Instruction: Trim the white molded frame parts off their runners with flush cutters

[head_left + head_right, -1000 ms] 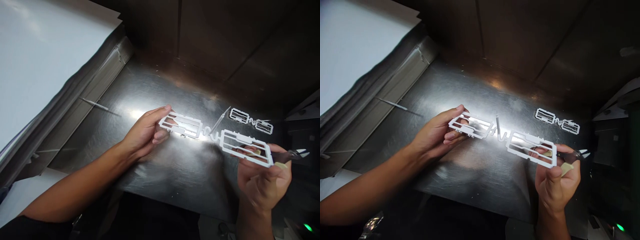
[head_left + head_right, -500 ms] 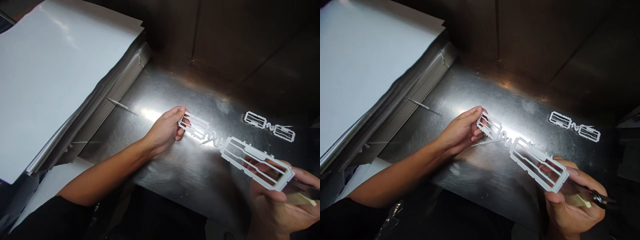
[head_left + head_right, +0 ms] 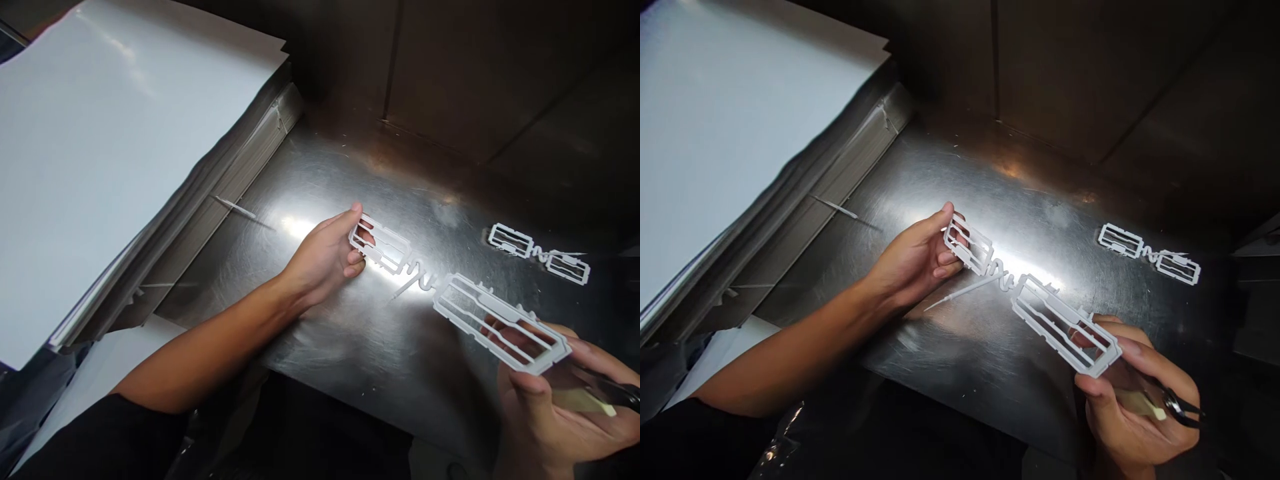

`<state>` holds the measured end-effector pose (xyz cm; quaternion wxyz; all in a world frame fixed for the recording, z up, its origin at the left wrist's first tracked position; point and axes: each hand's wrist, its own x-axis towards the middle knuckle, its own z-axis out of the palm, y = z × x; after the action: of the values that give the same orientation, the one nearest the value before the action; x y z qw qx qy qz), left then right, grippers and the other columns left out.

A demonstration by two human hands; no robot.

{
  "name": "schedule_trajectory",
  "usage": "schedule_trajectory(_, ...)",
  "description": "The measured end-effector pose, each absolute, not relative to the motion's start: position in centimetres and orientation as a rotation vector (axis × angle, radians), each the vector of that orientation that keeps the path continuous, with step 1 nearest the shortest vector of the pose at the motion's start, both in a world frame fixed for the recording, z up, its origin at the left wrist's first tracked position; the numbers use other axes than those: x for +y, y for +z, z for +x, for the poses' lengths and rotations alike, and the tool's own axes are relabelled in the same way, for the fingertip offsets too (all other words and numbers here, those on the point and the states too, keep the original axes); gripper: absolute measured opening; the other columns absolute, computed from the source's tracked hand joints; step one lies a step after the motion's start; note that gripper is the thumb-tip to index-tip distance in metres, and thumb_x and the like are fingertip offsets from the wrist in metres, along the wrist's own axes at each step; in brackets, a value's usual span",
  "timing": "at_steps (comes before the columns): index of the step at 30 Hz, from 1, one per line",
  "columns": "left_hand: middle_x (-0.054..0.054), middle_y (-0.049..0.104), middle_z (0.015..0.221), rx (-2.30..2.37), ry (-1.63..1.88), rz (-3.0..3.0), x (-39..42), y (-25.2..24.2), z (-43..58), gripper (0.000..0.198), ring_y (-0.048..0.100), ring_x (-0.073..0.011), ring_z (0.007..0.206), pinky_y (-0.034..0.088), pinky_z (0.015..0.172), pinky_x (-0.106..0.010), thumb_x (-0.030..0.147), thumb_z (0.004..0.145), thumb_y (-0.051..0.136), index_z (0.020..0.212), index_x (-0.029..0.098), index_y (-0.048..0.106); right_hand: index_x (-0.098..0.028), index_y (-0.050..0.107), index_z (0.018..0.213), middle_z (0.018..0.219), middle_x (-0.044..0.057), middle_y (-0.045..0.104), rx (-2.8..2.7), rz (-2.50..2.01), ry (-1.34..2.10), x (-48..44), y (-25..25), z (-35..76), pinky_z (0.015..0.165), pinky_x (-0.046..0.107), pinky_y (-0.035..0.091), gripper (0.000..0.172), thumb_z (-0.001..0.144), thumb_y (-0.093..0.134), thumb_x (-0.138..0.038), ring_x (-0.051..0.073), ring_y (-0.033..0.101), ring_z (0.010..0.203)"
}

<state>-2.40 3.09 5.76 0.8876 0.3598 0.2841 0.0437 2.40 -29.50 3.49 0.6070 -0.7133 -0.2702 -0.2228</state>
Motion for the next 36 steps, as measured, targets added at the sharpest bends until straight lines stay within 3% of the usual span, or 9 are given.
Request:
schedule_trajectory(3,0.001,0.065,0.075,0.606,0.074,0.701,3.4,6.1,-2.3,0.040,0.044,-0.0038,0.045,0.035,0.036,-0.014,0.044,0.109,0.084,0.086,0.015,0.069,-0.022,0.089,0.131,0.103,0.010,0.082,-0.701,-1.653,-0.569,-28.8,3.8,2.6,0.071,0.055,0.076,0.056,0.088,0.118,-0.043,0.037,0.082,0.081)
schedule_trajectory(10,0.002,0.060,0.062,0.642,0.025,0.640,3.8,7.4,-2.3,0.049,0.034,-0.0031,0.035,0.023,0.029,-0.013,0.046,0.114,0.070,0.075,0.016,0.065,-0.022,0.089,0.130,0.104,0.011,0.083,-0.491,-1.636,-0.384,-27.4,4.3,2.1,0.073,0.050,0.079,0.054,0.090,0.117,-0.044,0.032,0.083,0.079)
schedule_trajectory(16,0.001,0.063,0.060,0.672,-0.012,0.601,3.9,8.0,-2.4,0.043,0.028,-0.0016,0.031,0.017,0.027,-0.014,0.042,0.113,0.070,0.078,0.016,0.068,-0.018,0.086,0.121,0.097,0.012,0.082,-0.384,-1.670,-0.329,-27.3,4.7,2.0,0.079,0.060,0.080,0.060,0.088,0.116,-0.059,0.035,0.082,0.076)
schedule_trajectory(23,0.001,0.066,0.061,0.724,-0.027,0.576,3.8,8.2,-2.2,0.034,0.025,-0.0019,0.027,0.016,0.025,-0.015,0.029,0.116,0.062,0.087,0.015,0.075,-0.017,0.087,0.118,0.093,0.011,0.081,-0.335,-1.698,-0.334,-27.1,4.8,2.2,0.090,0.057,0.076,0.066,0.089,0.112,-0.071,0.033,0.081,0.077)
schedule_trajectory(26,0.001,0.065,0.061,0.758,-0.025,0.564,3.6,8.4,-2.1,0.037,0.025,-0.0019,0.027,0.015,0.024,-0.014,0.026,0.117,0.057,0.086,0.015,0.075,-0.016,0.086,0.116,0.093,0.012,0.081,-0.323,-1.676,-0.327,-26.9,4.9,2.4,0.086,0.052,0.076,0.066,0.089,0.113,-0.069,0.032,0.080,0.073)
schedule_trajectory(31,0.002,0.064,0.062,0.782,-0.027,0.569,3.4,8.5,-2.0,0.038,0.027,-0.0026,0.027,0.016,0.024,-0.014,0.025,0.118,0.054,0.087,0.014,0.074,-0.014,0.086,0.116,0.094,0.012,0.081,-0.335,-1.654,-0.334,-26.8,4.8,2.6,0.066,0.038,0.071,0.064,0.091,0.113,-0.067,0.031,0.080,0.072)
schedule_trajectory(36,0.001,0.067,0.067,0.736,0.005,0.633,3.4,7.7,-2.2,0.030,0.036,-0.0045,0.031,0.022,0.026,-0.015,0.028,0.116,0.060,0.093,0.015,0.075,-0.018,0.089,0.125,0.099,0.010,0.081,-0.332,-1.659,-0.328,-26.8,5.0,2.4,0.075,0.042,0.071,0.050,0.094,0.109,-0.053,0.030,0.080,0.077)
